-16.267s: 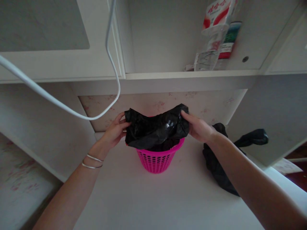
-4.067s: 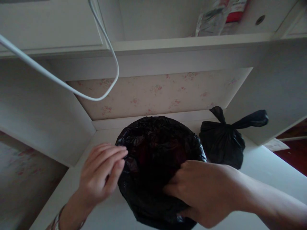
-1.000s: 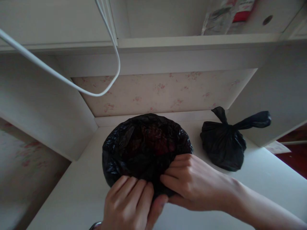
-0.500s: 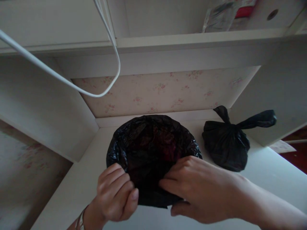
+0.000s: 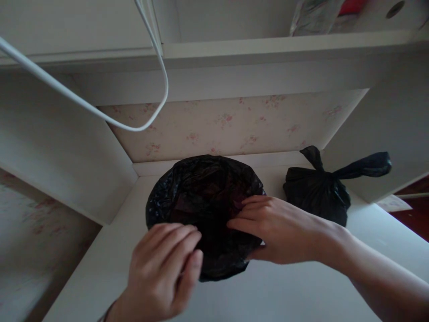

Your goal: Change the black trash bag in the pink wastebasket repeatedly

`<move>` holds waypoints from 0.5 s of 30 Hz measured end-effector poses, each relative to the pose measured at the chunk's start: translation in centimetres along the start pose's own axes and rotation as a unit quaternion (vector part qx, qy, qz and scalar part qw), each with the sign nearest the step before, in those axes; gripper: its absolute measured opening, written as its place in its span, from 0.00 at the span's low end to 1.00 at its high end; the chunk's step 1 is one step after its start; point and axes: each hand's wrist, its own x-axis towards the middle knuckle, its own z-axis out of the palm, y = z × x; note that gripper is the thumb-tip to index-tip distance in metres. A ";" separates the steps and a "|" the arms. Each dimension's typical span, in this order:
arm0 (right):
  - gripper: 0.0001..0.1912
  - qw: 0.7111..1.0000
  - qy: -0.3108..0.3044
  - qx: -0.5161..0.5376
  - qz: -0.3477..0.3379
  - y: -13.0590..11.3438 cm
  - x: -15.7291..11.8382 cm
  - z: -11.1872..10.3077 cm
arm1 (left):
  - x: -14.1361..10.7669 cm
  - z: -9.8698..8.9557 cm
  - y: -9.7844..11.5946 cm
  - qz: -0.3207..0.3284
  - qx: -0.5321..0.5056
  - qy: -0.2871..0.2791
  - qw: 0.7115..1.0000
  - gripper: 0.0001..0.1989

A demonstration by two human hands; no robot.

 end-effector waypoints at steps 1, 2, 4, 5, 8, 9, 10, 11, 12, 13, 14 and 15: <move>0.15 1.000 -0.012 -0.009 0.006 0.0 0.2 0.2 | 0.2 0.6 1.3 0.008 0.025 -0.002 1.000 0.11; 0.11 1.000 -0.022 -0.018 0.012 -0.1 0.4 0.4 | 0.4 1.1 2.3 0.013 0.051 0.001 0.999 0.12; 0.07 0.999 -0.031 -0.038 0.017 0.0 0.5 0.8 | 0.4 2.1 2.8 0.013 0.093 0.009 0.996 0.12; 0.07 0.998 -0.028 -0.047 0.015 0.1 0.5 1.0 | 0.3 2.4 2.5 0.015 0.104 0.016 0.994 0.13; 0.07 0.998 0.003 -0.058 0.000 0.3 0.1 1.7 | -0.3 2.7 0.6 0.040 0.089 0.042 0.994 0.17; 0.08 0.998 0.016 -0.059 -0.005 0.3 0.0 2.0 | -0.4 2.7 -0.1 0.051 0.075 0.048 0.995 0.16; 0.08 0.998 0.029 -0.059 -0.008 0.3 -0.1 2.2 | -0.6 2.6 -0.6 0.061 0.062 0.053 0.995 0.15; 0.09 0.997 0.040 -0.060 -0.009 0.2 -0.1 2.4 | -0.7 2.5 -1.0 0.069 0.051 0.055 0.995 0.15; 0.09 0.997 0.048 -0.063 -0.008 0.0 -0.1 2.5 | -0.7 2.4 -1.3 0.073 0.043 0.055 0.995 0.14; 0.10 0.996 0.054 -0.067 -0.006 -0.2 0.0 2.6 | -0.7 2.4 -1.4 0.076 0.038 0.056 0.995 0.14; 0.10 0.996 0.055 -0.070 -0.003 -0.4 0.0 2.6 | -0.8 2.3 -1.5 0.077 0.034 0.058 0.995 0.13; 0.11 0.996 0.051 -0.068 0.001 -0.6 0.1 2.5 | -0.8 2.3 -1.6 0.077 0.029 0.058 0.995 0.13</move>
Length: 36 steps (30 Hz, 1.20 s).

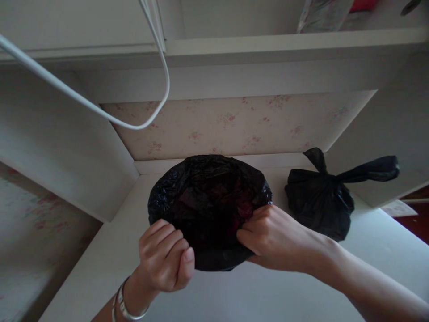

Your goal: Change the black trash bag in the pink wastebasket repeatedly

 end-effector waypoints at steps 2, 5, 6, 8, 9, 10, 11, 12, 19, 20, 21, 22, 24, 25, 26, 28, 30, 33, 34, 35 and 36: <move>0.12 1.000 -0.013 0.026 -0.003 -0.2 0.1 -0.6 | 0.0 -0.1 -0.3 0.000 -0.016 -0.002 1.000 0.12; 0.23 0.995 -0.014 0.093 -0.029 0.1 -0.1 -1.9 | -0.1 -0.5 -1.9 -0.001 -0.052 -0.010 0.999 0.13; 0.27 0.994 -0.008 0.106 -0.033 0.4 -0.3 -2.2 | -0.1 -0.7 -2.8 -0.003 -0.070 -0.012 0.997 0.13; 0.33 0.993 0.000 0.112 -0.026 0.9 -0.5 -2.7 | -0.4 -1.2 -4.9 -0.002 -0.111 -0.016 0.994 0.13; 0.34 0.994 -0.002 0.110 -0.020 1.1 -0.6 -2.8 | -0.5 -1.5 -5.9 0.000 -0.127 -0.019 0.992 0.12; 0.34 0.994 -0.009 0.107 -0.015 1.3 -0.6 -2.8 | -0.6 -1.8 -6.7 -0.002 -0.132 -0.026 0.991 0.11; 0.34 0.994 -0.018 0.104 -0.012 1.4 -0.6 -2.7 | -0.7 -2.1 -7.2 -0.010 -0.128 -0.031 0.991 0.11; 0.32 0.995 -0.027 0.100 -0.009 1.5 -0.5 -2.6 | -0.7 -2.4 -7.3 -0.024 -0.118 -0.031 0.992 0.11; 0.13 0.999 -0.024 0.046 -0.014 0.8 0.5 -1.4 | 1.8 -2.6 1.8 -0.029 -0.001 -0.042 0.999 0.11; 0.11 0.999 -0.023 0.038 -0.019 0.8 0.6 -1.1 | 2.1 -2.1 3.0 -0.035 0.015 -0.051 0.998 0.13; 0.09 0.999 -0.020 0.027 -0.022 0.9 0.7 -0.8 | 2.4 -1.5 3.8 -0.041 0.040 -0.056 0.997 0.13; 0.09 1.000 -0.015 0.013 -0.023 0.9 0.7 -0.5 | 2.4 -0.9 4.2 -0.050 0.061 -0.058 0.995 0.13; 0.11 0.999 0.009 -0.012 -0.028 1.0 0.5 0.2 | 2.2 0.1 4.0 -0.059 0.094 -0.054 0.992 0.15; 0.12 0.999 0.025 -0.019 -0.035 1.0 0.4 0.6 | 1.9 0.5 3.7 -0.057 0.102 -0.050 0.992 0.17; 0.13 0.998 0.042 -0.022 -0.042 0.9 0.3 0.9 | 1.6 0.8 3.2 -0.050 0.102 -0.045 0.992 0.18; 0.15 0.996 0.069 -0.020 -0.052 0.7 0.2 1.2 | 1.1 1.1 2.2 -0.033 0.092 -0.031 0.995 0.18; 0.17 0.997 0.071 -0.008 -0.043 0.3 0.2 1.0 | 0.7 1.1 1.3 -0.017 0.068 -0.024 0.997 0.17; 0.18 0.998 0.032 0.047 -0.025 -0.1 0.3 -0.3 | 0.6 0.9 0.0 -0.011 0.014 -0.022 1.000 0.15; 0.17 0.997 0.018 0.068 -0.027 0.0 0.3 -0.9 | 0.5 0.8 -0.5 -0.011 -0.009 -0.020 1.000 0.15; 0.17 0.996 0.006 0.084 -0.033 0.1 0.2 -1.4 | 0.4 0.6 -1.0 -0.010 -0.032 -0.016 0.999 0.15; 0.16 0.995 -0.003 0.094 -0.038 0.2 0.2 -1.9 | 0.3 0.4 -1.6 -0.007 -0.057 -0.013 0.998 0.15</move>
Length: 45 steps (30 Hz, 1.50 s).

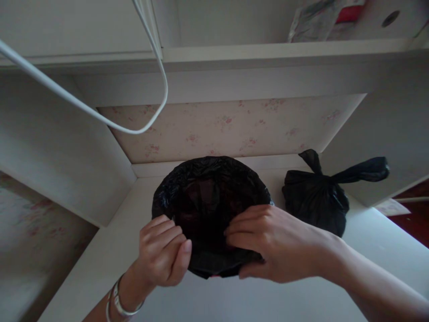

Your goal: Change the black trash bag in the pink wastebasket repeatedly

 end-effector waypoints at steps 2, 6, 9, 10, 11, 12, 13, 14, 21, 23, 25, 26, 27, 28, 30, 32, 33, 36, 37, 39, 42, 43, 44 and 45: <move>0.16 1.000 -0.019 0.006 0.004 0.1 0.0 -0.8 | -0.3 -0.6 -1.1 0.013 -0.047 -0.002 0.999 0.14; 0.14 0.991 -0.120 -0.007 0.066 -0.3 0.3 -1.0 | -0.6 -1.4 -3.0 0.024 -0.096 -0.028 0.995 0.13; 0.12 0.975 -0.194 -0.043 0.097 -1.0 0.6 -0.6 | -0.4 -1.6 -3.8 0.027 -0.109 -0.032 0.993 0.12; 0.11 0.974 -0.200 -0.049 0.098 -1.2 0.6 -0.6 | -0.3 -1.6 -4.0 0.029 -0.112 -0.033 0.993 0.12; 0.10 0.975 -0.194 -0.046 0.094 -1.3 0.6 -0.5 | -0.3 -1.6 -4.2 0.029 -0.114 -0.035 0.992 0.12; 0.10 0.980 -0.176 -0.036 0.086 -1.3 0.4 -0.5 | -0.3 -1.6 -4.4 0.031 -0.116 -0.039 0.992 0.12; 0.10 0.986 -0.149 -0.021 0.075 -1.2 0.2 -0.6 | -0.4 -1.6 -4.6 0.034 -0.118 -0.041 0.992 0.12; 0.11 0.991 -0.117 -0.006 0.063 -0.9 -0.1 -0.6 | -0.5 -1.7 -4.7 0.038 -0.121 -0.040 0.991 0.11; 0.07 0.998 -0.018 -0.021 0.063 1.1 -1.8 0.3 | -0.8 -1.7 -5.0 0.040 -0.129 -0.013 0.991 0.12; 0.09 0.998 -0.020 -0.018 0.065 1.2 -2.0 0.5 | -0.6 -1.7 -4.8 0.036 -0.129 -0.012 0.991 0.12; 0.17 0.998 -0.012 0.018 0.058 1.1 -2.1 -0.1 | -0.7 -1.8 -4.5 0.030 -0.128 -0.011 0.991 0.12; 0.23 0.998 -0.006 0.044 0.049 1.0 -2.3 -0.6 | -0.9 -1.9 -4.4 0.025 -0.131 -0.008 0.991 0.12; 0.28 0.997 0.003 0.069 0.036 0.9 -2.4 -1.3 | -1.0 -2.1 -4.3 0.018 -0.138 -0.004 0.990 0.13; 0.32 0.996 0.013 0.091 0.021 0.9 -2.5 -1.9 | -1.2 -2.3 -4.3 0.005 -0.149 0.005 0.989 0.15; 0.32 0.992 0.050 0.115 0.003 1.2 -2.4 -3.1 | -1.1 -2.6 -4.8 -0.054 -0.170 0.034 0.983 0.20; 0.23 0.987 0.122 0.095 0.039 2.3 -1.8 -3.7 | -0.2 -2.6 -5.9 -0.169 -0.151 0.057 0.972 0.21; 0.20 0.981 0.163 0.069 0.082 3.1 -1.2 -3.8 | 0.6 -2.5 -6.8 -0.243 -0.124 0.056 0.960 0.19; 0.21 0.949 0.194 -0.021 0.248 6.4 1.5 -3.2 | 4.1 -1.4 -10.2 -0.387 -0.070 -0.024 0.919 0.19; 0.25 0.944 0.157 -0.036 0.287 7.5 2.5 -2.9 | 5.2 -0.9 -11.4 -0.413 -0.060 -0.084 0.905 0.25; 0.33 0.937 0.075 -0.061 0.336 9.5 4.4 -2.6 | 7.0 0.2 -13.3 -0.419 -0.061 -0.188 0.886 0.34; 0.36 0.928 0.020 -0.077 0.364 11.3 6.3 -2.3 | 8.1 1.5 -14.8 -0.397 -0.074 -0.261 0.877 0.32; 0.34 0.926 0.011 -0.082 0.368 11.6 6.6 -2.3 | 8.0 1.8 -14.9 -0.389 -0.076 -0.275 0.876 0.28; 0.31 0.924 0.002 -0.087 0.371 11.8 6.8 -2.1 | 7.9 2.0 -15.0 -0.381 -0.078 -0.287 0.875 0.25; 0.28 0.923 -0.006 -0.093 0.374 12.0 7.0 -2.0 | 7.7 2.1 -15.1 -0.375 -0.079 -0.295 0.875 0.22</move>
